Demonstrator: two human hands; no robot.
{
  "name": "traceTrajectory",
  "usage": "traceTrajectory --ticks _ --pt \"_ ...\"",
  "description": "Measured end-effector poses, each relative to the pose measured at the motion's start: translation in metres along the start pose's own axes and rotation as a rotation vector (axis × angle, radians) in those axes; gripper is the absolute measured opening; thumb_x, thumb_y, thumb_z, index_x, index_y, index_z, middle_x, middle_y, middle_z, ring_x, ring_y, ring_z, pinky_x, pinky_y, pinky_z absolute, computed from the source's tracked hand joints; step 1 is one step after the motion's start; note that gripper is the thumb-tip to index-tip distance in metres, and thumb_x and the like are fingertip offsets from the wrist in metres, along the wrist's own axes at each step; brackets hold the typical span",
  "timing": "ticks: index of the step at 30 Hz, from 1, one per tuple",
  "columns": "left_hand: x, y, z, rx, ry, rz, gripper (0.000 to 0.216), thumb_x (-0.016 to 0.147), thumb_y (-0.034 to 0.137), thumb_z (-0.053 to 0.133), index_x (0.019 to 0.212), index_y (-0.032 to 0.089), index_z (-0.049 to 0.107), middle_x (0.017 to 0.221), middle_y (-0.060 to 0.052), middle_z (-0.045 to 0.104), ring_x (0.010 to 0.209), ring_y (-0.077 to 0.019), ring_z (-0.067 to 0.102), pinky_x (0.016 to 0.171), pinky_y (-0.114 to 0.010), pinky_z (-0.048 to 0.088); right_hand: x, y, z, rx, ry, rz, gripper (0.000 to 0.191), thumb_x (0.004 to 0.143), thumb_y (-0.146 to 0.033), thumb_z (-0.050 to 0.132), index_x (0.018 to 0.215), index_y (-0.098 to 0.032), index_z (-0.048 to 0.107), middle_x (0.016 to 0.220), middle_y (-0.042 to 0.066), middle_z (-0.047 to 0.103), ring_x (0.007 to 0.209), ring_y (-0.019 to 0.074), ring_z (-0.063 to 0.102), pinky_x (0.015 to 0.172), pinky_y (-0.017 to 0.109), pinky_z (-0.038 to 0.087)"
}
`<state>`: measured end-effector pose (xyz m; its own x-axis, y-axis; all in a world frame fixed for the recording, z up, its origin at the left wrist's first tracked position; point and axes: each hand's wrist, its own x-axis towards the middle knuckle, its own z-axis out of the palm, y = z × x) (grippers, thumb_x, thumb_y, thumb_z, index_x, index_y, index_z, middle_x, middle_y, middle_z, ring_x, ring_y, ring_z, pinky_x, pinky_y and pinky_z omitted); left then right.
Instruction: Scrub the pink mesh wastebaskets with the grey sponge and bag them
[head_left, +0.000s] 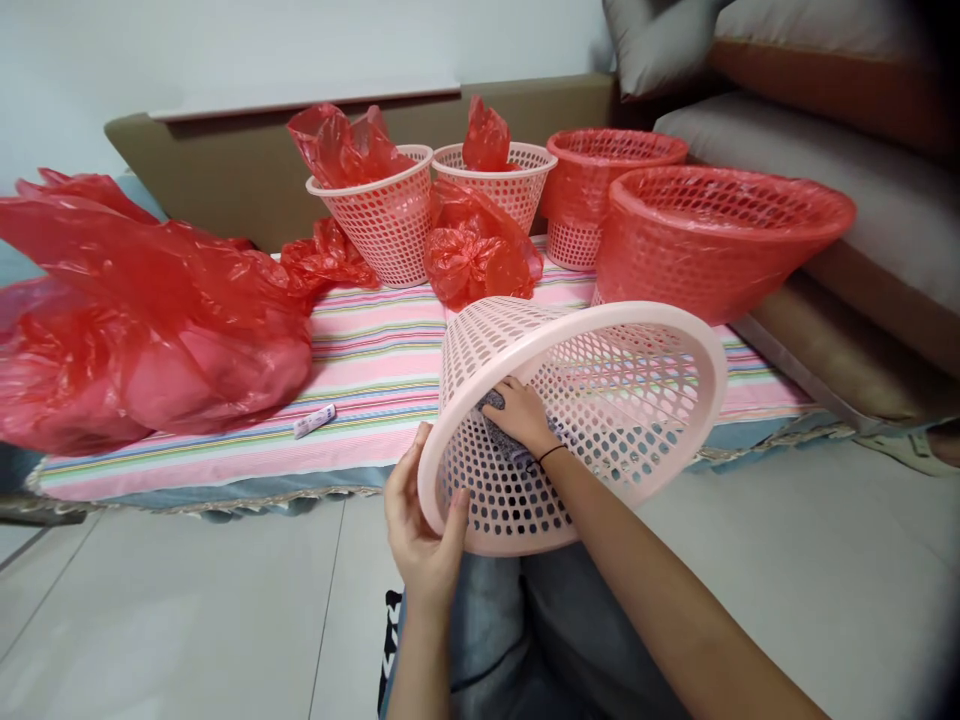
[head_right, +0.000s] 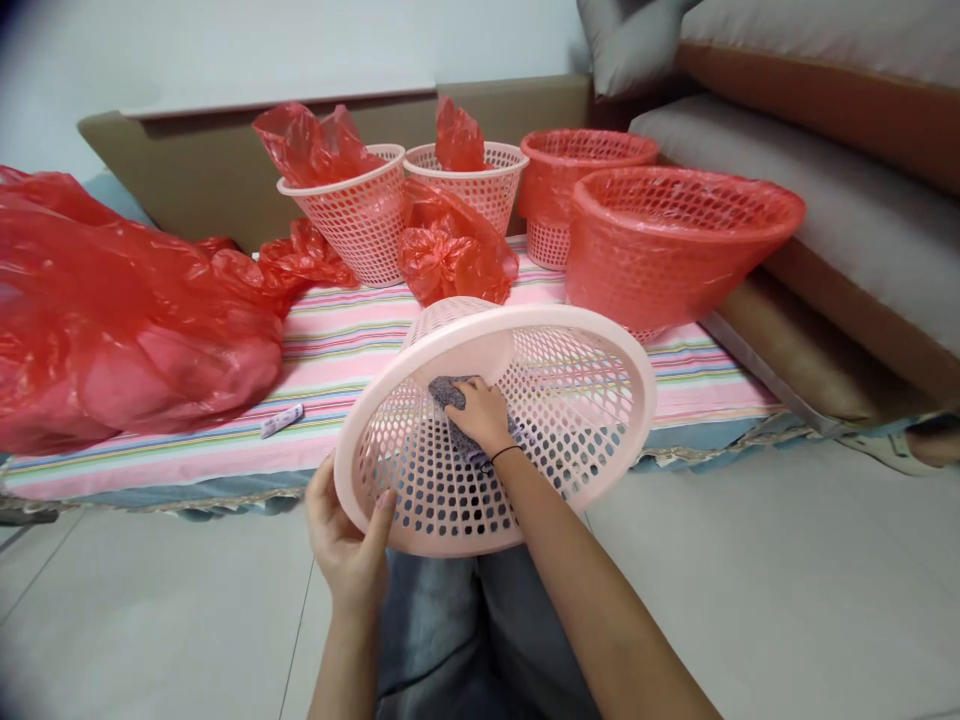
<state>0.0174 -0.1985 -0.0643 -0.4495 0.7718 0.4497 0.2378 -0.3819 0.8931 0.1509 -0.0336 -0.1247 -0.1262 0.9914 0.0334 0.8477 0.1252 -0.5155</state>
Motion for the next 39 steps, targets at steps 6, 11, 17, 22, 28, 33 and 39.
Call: traceTrajectory --ticks 6,11,17,22,28,33,39 --pt "-0.034 -0.022 0.024 -0.045 0.240 -0.292 0.043 0.087 0.032 0.070 0.128 0.024 0.057 0.123 -0.009 0.065 0.122 -0.0239 0.061 0.105 -0.038 0.050 -0.001 -0.002 -0.002 0.011 -0.010 -0.006 0.049 0.088 -0.036 0.057 0.135 -0.024 0.061 0.136 0.008 0.060 0.118 0.0285 0.058 0.106 0.039 0.040" --pt "-0.023 -0.004 0.020 0.064 0.217 -0.214 0.035 0.086 0.031 0.070 0.119 0.022 0.065 0.115 -0.008 0.070 0.115 -0.0260 0.065 0.102 -0.040 0.051 -0.004 -0.011 0.002 0.046 -0.018 -0.017 0.047 0.091 -0.037 0.056 0.135 -0.021 0.061 0.138 0.008 0.059 0.120 0.0265 0.059 0.106 0.037 0.041" --pt "-0.016 0.020 0.015 0.158 0.179 -0.061 0.036 0.088 0.022 0.063 0.124 0.023 0.065 0.123 -0.008 0.071 0.118 -0.0253 0.066 0.101 -0.038 0.052 -0.011 -0.027 0.009 0.126 -0.072 -0.068 0.043 0.092 -0.036 0.055 0.133 -0.022 0.061 0.138 0.008 0.061 0.121 0.0251 0.059 0.105 0.035 0.043" --pt "-0.015 0.021 0.018 0.171 0.233 -0.068 0.035 0.086 0.021 0.066 0.121 0.022 0.067 0.121 -0.008 0.072 0.114 -0.0251 0.068 0.098 -0.037 0.054 -0.040 -0.029 -0.008 0.173 -0.117 -0.147 0.043 0.090 -0.026 0.056 0.132 -0.019 0.060 0.135 0.008 0.062 0.126 0.0222 0.055 0.111 0.035 0.038" --pt "-0.013 0.019 0.015 0.155 0.169 -0.088 0.036 0.088 0.022 0.065 0.124 0.025 0.066 0.126 -0.006 0.070 0.121 -0.0261 0.064 0.104 -0.039 0.050 -0.128 -0.023 -0.038 0.228 -0.121 -0.177 0.050 0.085 -0.022 0.056 0.134 -0.020 0.059 0.135 0.010 0.060 0.122 0.0268 0.054 0.110 0.045 0.041" --pt "-0.014 0.018 0.011 0.179 0.179 -0.120 0.034 0.087 0.025 0.066 0.121 0.025 0.067 0.120 -0.005 0.071 0.117 -0.0260 0.065 0.104 -0.041 0.049 -0.197 -0.017 -0.056 0.316 -0.079 -0.148 0.060 0.073 -0.013 0.058 0.131 -0.027 0.062 0.134 0.008 0.060 0.123 0.0291 0.054 0.108 0.051 0.045" --pt "-0.007 0.016 0.006 0.188 0.144 -0.126 0.035 0.085 0.028 0.068 0.120 0.022 0.068 0.116 -0.007 0.071 0.112 -0.0263 0.067 0.099 -0.040 0.052 -0.207 -0.014 -0.076 0.380 -0.019 -0.120 0.053 0.079 -0.014 0.052 0.129 -0.025 0.062 0.131 0.008 0.064 0.121 0.0264 0.059 0.105 0.048 0.048"
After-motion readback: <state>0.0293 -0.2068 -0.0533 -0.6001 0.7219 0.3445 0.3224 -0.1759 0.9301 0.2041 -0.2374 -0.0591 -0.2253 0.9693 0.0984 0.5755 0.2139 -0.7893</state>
